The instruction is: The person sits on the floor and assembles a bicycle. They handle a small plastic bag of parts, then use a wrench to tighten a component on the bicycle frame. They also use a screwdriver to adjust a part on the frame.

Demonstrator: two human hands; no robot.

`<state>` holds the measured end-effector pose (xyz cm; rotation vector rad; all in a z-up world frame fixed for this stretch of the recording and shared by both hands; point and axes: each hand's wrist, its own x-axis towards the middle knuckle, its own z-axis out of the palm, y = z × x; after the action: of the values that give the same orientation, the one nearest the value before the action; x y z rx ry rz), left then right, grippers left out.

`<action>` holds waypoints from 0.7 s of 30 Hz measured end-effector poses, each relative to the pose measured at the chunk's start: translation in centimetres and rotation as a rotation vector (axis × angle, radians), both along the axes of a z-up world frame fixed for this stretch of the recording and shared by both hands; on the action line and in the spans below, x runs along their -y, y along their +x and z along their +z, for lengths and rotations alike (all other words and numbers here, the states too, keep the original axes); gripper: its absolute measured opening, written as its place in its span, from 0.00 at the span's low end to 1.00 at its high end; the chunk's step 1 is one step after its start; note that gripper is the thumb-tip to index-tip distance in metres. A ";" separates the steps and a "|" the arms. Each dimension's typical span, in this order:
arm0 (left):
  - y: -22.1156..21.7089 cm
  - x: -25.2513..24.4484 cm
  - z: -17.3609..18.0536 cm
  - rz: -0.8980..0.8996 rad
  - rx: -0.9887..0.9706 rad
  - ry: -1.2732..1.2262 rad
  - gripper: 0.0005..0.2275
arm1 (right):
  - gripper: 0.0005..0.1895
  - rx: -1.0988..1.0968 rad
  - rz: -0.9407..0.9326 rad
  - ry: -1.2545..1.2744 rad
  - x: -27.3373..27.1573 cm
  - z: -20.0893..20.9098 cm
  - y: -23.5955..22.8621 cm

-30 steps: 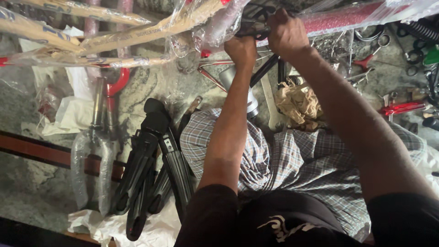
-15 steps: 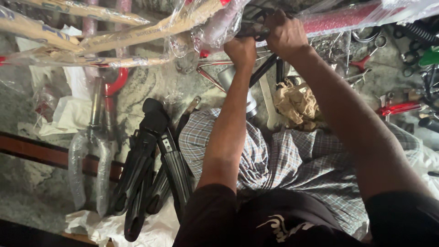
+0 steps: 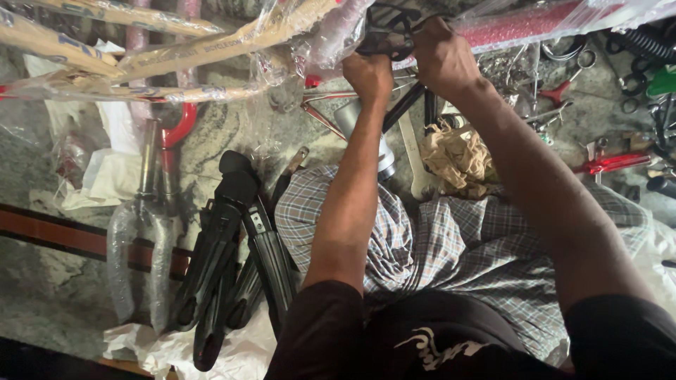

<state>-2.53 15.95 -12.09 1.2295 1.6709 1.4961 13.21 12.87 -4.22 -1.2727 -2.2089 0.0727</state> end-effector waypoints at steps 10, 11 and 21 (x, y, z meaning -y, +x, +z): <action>0.0 0.4 3.8 -0.003 0.070 -0.054 0.07 | 0.12 0.048 -0.001 0.048 -1.9 -1.2 -0.2; -0.1 0.5 3.3 0.015 0.042 -0.040 0.06 | 0.12 0.054 -0.001 0.024 -1.9 -1.2 -0.2; -0.3 -1.2 -3.8 -0.103 -0.656 0.075 0.04 | 0.09 0.291 0.037 0.368 -1.7 -1.1 1.0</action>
<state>-2.82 17.10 -15.86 1.9641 1.9119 1.1633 14.17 14.56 -5.28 -1.0884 -2.3450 -0.5113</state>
